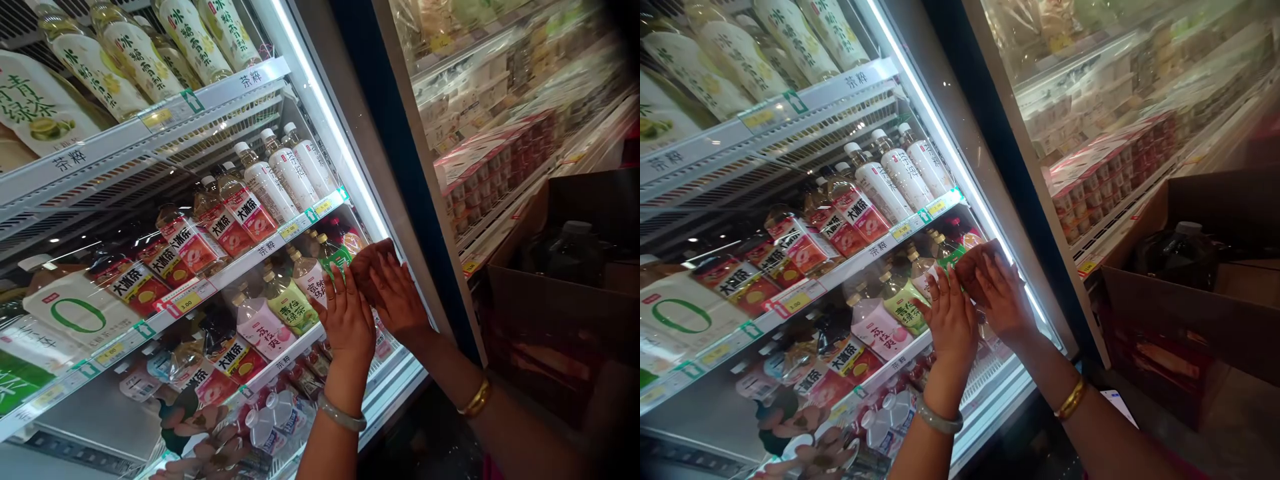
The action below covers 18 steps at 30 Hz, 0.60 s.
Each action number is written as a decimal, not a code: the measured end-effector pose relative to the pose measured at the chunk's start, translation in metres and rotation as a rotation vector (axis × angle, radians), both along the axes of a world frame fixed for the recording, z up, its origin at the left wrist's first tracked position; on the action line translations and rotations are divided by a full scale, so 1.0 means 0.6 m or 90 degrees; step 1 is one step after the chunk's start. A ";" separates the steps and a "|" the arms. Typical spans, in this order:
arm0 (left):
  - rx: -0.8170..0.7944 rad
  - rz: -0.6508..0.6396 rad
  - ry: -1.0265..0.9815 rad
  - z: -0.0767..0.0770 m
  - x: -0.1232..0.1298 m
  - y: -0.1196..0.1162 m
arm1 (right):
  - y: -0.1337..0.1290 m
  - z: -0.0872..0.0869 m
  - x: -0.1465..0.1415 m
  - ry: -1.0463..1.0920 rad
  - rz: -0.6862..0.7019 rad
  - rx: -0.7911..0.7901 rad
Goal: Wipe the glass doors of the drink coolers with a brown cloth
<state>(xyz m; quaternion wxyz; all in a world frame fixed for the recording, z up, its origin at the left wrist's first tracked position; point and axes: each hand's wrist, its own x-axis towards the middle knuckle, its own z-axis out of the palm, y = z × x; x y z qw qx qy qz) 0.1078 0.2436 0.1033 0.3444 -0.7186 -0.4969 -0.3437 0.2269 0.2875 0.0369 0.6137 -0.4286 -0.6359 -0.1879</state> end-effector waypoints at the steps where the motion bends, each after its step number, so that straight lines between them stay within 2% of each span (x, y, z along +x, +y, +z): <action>1: -0.002 -0.004 0.010 0.000 0.003 0.001 | 0.005 -0.004 0.002 0.025 -0.013 -0.011; 5: -0.002 -0.019 0.045 0.004 0.018 0.010 | 0.017 0.005 0.008 0.115 -0.007 -0.057; 8: 0.011 -0.016 0.056 0.012 0.024 0.016 | 0.016 0.018 0.008 0.060 0.043 -0.040; 10: 0.019 -0.013 0.057 0.015 0.025 0.018 | 0.016 0.016 0.007 0.024 0.051 -0.029; 12: 0.021 -0.015 0.069 0.016 0.025 0.017 | 0.021 0.006 0.005 0.047 0.024 -0.033; 15: 0.031 -0.039 0.111 0.024 0.030 0.020 | 0.038 -0.002 0.001 0.157 -0.026 -0.040; 18: 0.049 -0.077 0.151 0.051 0.045 0.030 | 0.054 0.024 0.001 0.175 -0.055 -0.013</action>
